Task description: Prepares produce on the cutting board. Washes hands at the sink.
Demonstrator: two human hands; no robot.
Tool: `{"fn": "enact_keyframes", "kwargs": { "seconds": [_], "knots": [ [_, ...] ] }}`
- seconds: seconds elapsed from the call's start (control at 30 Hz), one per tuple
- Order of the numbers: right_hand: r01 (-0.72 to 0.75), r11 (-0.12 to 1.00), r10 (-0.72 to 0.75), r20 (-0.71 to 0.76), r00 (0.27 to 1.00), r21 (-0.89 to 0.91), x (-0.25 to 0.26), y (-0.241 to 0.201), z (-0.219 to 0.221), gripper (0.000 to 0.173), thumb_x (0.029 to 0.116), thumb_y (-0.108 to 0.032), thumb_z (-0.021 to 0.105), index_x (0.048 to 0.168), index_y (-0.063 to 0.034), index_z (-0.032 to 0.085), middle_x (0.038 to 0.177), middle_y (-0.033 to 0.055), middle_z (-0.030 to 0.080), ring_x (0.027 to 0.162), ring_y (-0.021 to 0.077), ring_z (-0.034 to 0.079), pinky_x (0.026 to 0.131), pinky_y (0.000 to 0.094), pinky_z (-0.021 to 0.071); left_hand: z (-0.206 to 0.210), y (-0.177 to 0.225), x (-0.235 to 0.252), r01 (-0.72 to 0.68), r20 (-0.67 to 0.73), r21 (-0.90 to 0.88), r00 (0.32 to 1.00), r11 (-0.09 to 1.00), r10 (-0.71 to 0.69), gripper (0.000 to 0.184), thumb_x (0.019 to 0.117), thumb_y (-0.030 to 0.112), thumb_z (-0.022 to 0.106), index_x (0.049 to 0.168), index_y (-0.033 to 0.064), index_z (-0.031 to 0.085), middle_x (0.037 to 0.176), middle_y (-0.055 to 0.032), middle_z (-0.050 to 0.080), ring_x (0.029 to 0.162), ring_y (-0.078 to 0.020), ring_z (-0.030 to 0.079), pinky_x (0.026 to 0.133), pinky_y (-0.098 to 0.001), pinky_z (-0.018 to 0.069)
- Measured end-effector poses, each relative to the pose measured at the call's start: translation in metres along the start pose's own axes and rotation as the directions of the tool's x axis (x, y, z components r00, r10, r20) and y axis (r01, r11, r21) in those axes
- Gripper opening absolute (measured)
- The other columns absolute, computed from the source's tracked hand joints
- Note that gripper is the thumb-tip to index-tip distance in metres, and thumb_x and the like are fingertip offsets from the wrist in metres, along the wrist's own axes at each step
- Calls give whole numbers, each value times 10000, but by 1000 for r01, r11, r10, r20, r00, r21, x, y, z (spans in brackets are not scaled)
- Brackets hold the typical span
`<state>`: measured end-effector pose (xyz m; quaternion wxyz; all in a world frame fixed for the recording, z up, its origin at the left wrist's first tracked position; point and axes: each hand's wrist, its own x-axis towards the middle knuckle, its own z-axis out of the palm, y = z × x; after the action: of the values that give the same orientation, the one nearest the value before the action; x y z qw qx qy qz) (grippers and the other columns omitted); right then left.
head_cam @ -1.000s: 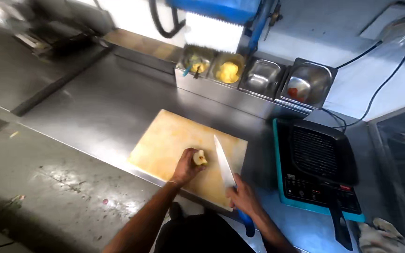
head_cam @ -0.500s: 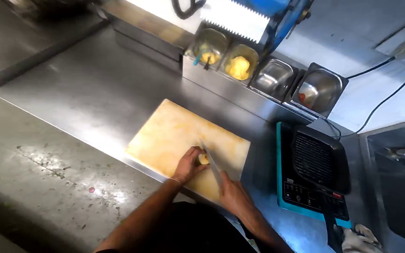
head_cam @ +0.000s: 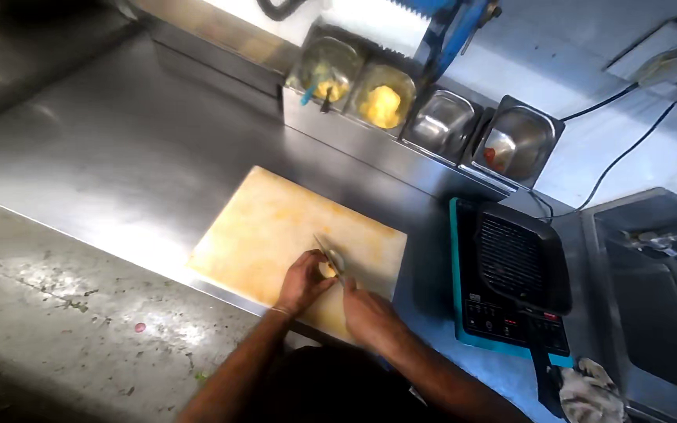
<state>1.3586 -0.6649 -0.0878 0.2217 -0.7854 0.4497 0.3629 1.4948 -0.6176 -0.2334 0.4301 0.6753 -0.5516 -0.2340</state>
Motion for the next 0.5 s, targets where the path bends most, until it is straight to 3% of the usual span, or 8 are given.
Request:
{"fn": "enact_keyframes", "kwargs": {
  "seconds": [0.17, 0.3, 0.4, 0.5],
  "knots": [
    [55, 995, -51, -52, 997, 86, 42, 12, 20, 536, 1018, -102, 497, 1522, -55, 322, 1102, 214, 682, 1024, 385, 702, 848, 544, 562, 1, 0, 1, 9, 18, 74, 1000, 997, -10, 432, 804, 310, 875, 1114, 66, 701, 1247, -101, 672, 1059, -204, 692, 929, -405, 589],
    [95, 886, -138, 62, 988, 453, 48, 54, 29, 494, 1111, -283, 395, 1558, -102, 287, 941, 144, 659, 695, 222, 693, 679, 389, 601, -4, 3, -3, -26, 79, 48, 997, 998, 22, 483, 795, 237, 859, 1190, 27, 675, 1289, -147, 643, 1179, -250, 645, 1021, -419, 542],
    [89, 791, -144, 42, 989, 606, 40, 69, 45, 511, 1116, -308, 400, 1574, -94, 319, 1019, 163, 687, 760, 227, 712, 718, 396, 604, -10, 5, -12, 18, 106, 14, 994, 1000, -19, 527, 762, 158, 868, 1215, 6, 645, 1308, -177, 616, 1227, -291, 603, 1063, -444, 506],
    [127, 812, -137, -26, 990, 570, 36, 77, 50, 456, 1109, -283, 422, 1510, -67, 401, 1017, 182, 690, 812, 268, 723, 765, 434, 602, -9, 18, -11, 25, 145, 114, 989, 993, -42, 536, 750, 179, 876, 1208, 11, 653, 1333, -183, 600, 1234, -335, 585, 1052, -471, 502]
  ]
}}
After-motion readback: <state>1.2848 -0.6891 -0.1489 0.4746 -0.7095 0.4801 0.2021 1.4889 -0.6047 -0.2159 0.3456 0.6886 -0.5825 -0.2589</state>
